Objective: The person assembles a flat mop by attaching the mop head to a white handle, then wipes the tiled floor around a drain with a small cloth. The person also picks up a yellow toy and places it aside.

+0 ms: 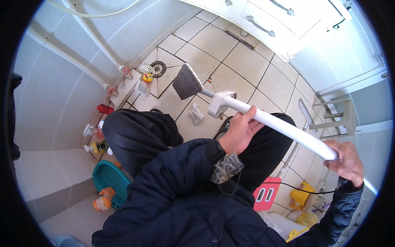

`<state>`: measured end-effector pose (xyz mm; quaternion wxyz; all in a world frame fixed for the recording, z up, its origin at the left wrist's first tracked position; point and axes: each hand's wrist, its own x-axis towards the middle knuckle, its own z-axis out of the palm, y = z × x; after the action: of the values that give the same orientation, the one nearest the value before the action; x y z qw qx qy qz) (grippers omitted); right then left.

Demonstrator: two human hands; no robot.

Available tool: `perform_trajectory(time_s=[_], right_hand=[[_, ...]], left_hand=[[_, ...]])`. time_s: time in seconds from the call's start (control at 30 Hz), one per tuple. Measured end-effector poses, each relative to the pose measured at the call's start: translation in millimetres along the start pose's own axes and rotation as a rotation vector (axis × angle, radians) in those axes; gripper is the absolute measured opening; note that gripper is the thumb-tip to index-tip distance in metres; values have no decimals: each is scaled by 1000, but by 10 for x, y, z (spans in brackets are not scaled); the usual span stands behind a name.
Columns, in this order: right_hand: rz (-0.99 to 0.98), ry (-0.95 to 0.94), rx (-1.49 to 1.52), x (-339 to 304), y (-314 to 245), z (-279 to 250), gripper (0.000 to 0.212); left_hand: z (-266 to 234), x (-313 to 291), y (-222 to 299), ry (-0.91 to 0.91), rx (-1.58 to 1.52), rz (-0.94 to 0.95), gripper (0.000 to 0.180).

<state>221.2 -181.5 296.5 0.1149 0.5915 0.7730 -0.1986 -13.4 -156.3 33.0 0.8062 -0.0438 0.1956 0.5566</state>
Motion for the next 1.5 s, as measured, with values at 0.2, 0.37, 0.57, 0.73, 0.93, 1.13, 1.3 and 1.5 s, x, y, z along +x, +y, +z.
perform_trajectory(time_s=[0.2,0.37,0.57,0.73,0.93,1.13,1.3,1.5], right_hand=[[-199,77,-127,439,-243,-38,46],[-199,159,-243,744,-495,62,51],[-269,276,-268,1002,-665,413,52],[-240,284,-278,1157,-680,896,56],[-246,273,-131,1234,-571,1226,59],[-288,298,-142,1379,-581,1492,58],[-277,338,-135,1553,-751,1811,57],[-215,342,-102,1702,-902,2149,57]], left_hand=[[-155,334,364,24,-2,81,27],[-284,589,768,33,59,173,26],[-495,757,1124,62,125,239,25],[-731,875,1317,124,189,228,26],[-884,957,1342,202,248,198,28],[-1049,1030,1464,214,312,237,28],[-1224,1109,1684,212,344,273,29],[-1338,1202,1830,289,407,293,32]])
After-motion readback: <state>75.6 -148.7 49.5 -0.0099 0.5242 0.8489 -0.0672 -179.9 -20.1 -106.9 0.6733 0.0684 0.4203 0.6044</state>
